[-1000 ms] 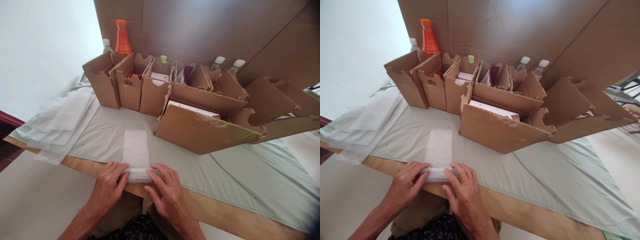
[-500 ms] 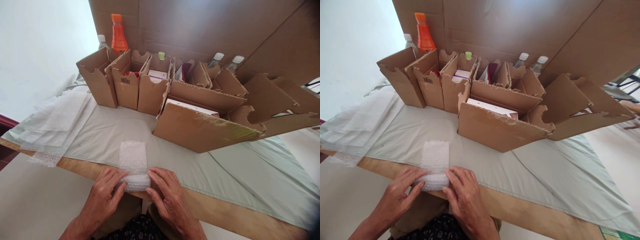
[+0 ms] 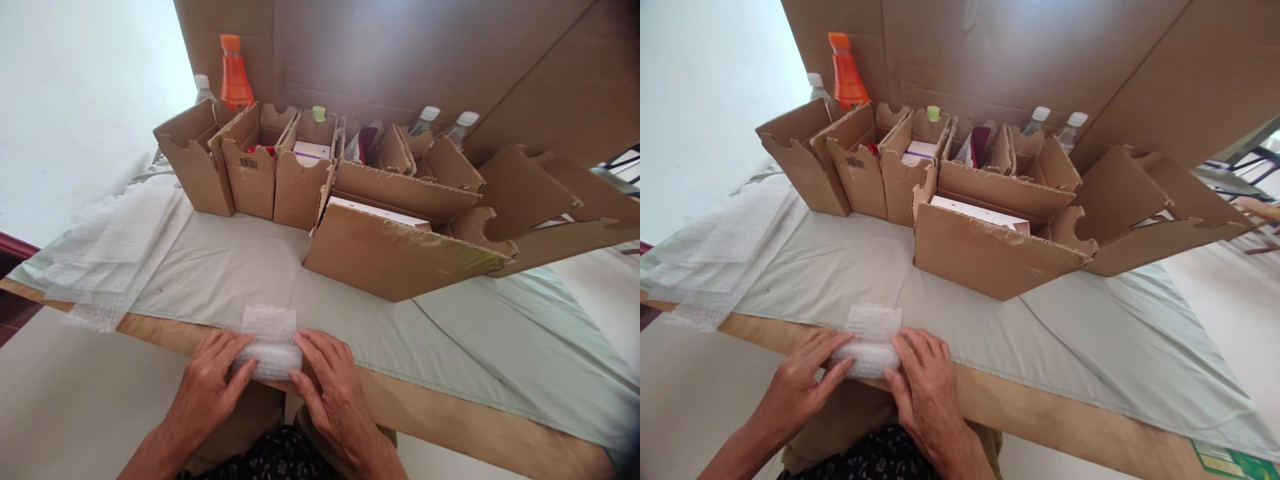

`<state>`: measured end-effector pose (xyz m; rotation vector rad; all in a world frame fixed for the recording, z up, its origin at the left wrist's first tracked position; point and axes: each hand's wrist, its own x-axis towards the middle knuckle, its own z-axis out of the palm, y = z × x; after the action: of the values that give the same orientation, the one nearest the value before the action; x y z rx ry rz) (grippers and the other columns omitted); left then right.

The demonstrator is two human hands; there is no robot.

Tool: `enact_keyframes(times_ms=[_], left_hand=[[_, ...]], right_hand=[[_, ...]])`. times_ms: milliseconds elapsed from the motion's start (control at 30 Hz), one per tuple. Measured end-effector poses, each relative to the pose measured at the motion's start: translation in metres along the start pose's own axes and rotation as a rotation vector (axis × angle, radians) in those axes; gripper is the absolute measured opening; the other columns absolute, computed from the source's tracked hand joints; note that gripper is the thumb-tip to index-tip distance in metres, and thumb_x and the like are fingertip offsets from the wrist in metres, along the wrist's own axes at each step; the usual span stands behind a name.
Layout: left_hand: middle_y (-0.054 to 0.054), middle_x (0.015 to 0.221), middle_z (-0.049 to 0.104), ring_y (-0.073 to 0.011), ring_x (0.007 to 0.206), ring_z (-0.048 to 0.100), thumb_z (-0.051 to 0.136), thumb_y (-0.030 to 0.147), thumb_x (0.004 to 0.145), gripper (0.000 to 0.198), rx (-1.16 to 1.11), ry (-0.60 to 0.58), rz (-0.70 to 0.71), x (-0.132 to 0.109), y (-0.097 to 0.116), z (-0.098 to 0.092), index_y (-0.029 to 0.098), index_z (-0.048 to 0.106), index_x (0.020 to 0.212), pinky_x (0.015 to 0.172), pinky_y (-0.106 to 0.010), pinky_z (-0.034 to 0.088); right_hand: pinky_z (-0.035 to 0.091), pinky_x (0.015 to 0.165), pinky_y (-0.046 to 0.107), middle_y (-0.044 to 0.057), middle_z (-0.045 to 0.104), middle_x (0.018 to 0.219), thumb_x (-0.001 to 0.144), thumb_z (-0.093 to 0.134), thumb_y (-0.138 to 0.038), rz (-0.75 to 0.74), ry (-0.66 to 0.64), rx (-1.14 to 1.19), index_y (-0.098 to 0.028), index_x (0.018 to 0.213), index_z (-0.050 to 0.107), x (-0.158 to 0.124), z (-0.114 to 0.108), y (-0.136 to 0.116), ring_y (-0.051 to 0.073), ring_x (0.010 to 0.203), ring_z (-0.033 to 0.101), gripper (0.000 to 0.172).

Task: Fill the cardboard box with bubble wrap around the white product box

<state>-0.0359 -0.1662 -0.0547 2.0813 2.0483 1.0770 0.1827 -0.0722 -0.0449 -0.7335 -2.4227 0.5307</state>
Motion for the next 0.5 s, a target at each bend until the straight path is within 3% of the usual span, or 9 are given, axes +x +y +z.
enact_keyframes(times_ms=[100, 200, 267, 367, 433, 500], left_hand=[[-0.01, 0.1, 0.072, -0.0246, 0.092, 0.067, 0.059, 0.033, 0.098, 0.024, 0.05, 0.104, -0.084, 0.005, -0.002, 0.005, 0.019, 0.069, 0.115, 0.079, -0.038, 0.059], [-0.009, 0.102, 0.074, -0.0225, 0.09, 0.071, 0.062, 0.037, 0.096, 0.025, -0.054, 0.175, -0.237, -0.006, 0.001, -0.002, 0.02, 0.072, 0.111, 0.08, -0.035, 0.061], [-0.007, 0.099, 0.077, -0.0204, 0.083, 0.073, 0.065, 0.041, 0.094, 0.026, -0.23, 0.133, -0.445, -0.02, 0.006, -0.01, 0.021, 0.073, 0.108, 0.076, -0.031, 0.063], [-0.01, 0.107, 0.079, -0.0232, 0.087, 0.077, 0.068, 0.051, 0.091, 0.042, -0.664, -0.035, -0.777, -0.032, 0.016, -0.015, 0.02, 0.07, 0.119, 0.077, -0.033, 0.065], [-0.014, 0.119, 0.076, -0.0288, 0.103, 0.075, 0.072, 0.057, 0.087, 0.057, -0.974, -0.128, -0.858, -0.029, 0.024, -0.012, 0.017, 0.067, 0.127, 0.089, -0.041, 0.063], [-0.016, 0.123, 0.074, -0.0329, 0.115, 0.07, 0.076, 0.058, 0.082, 0.063, -1.183, -0.137, -0.848, -0.019, 0.033, -0.006, 0.016, 0.067, 0.127, 0.099, -0.047, 0.058]], right_hand=[[0.051, 0.095, 0.052, 0.017, 0.06, 0.139, 0.096, 0.059, -0.02, -0.055, -0.039, -0.107, -0.018, 0.133, 0.057, 0.003, 0.005, 0.0, 0.033, 0.122, 0.057, 0.038], [0.052, 0.094, 0.049, 0.012, 0.069, 0.126, 0.095, 0.057, -0.013, -0.04, -0.072, -0.059, -0.02, 0.127, 0.061, 0.011, 0.008, -0.001, 0.029, 0.114, 0.061, 0.033], [0.054, 0.091, 0.045, 0.009, 0.073, 0.116, 0.097, 0.055, -0.013, 0.044, -0.007, 0.046, -0.021, 0.126, 0.061, 0.014, 0.008, -0.002, 0.025, 0.105, 0.064, 0.031], [0.055, 0.088, 0.042, 0.008, 0.074, 0.11, 0.097, 0.055, -0.015, 0.166, 0.05, 0.213, -0.023, 0.126, 0.062, 0.013, 0.004, -0.006, 0.023, 0.1, 0.066, 0.031], [0.055, 0.089, 0.042, 0.007, 0.074, 0.109, 0.096, 0.056, -0.016, 0.183, 0.013, 0.297, -0.024, 0.125, 0.063, 0.009, 0.001, -0.01, 0.023, 0.099, 0.066, 0.031], [0.054, 0.09, 0.043, 0.006, 0.075, 0.109, 0.096, 0.057, -0.019, 0.168, -0.061, 0.365, -0.025, 0.123, 0.065, 0.003, -0.002, -0.013, 0.024, 0.099, 0.066, 0.029]])
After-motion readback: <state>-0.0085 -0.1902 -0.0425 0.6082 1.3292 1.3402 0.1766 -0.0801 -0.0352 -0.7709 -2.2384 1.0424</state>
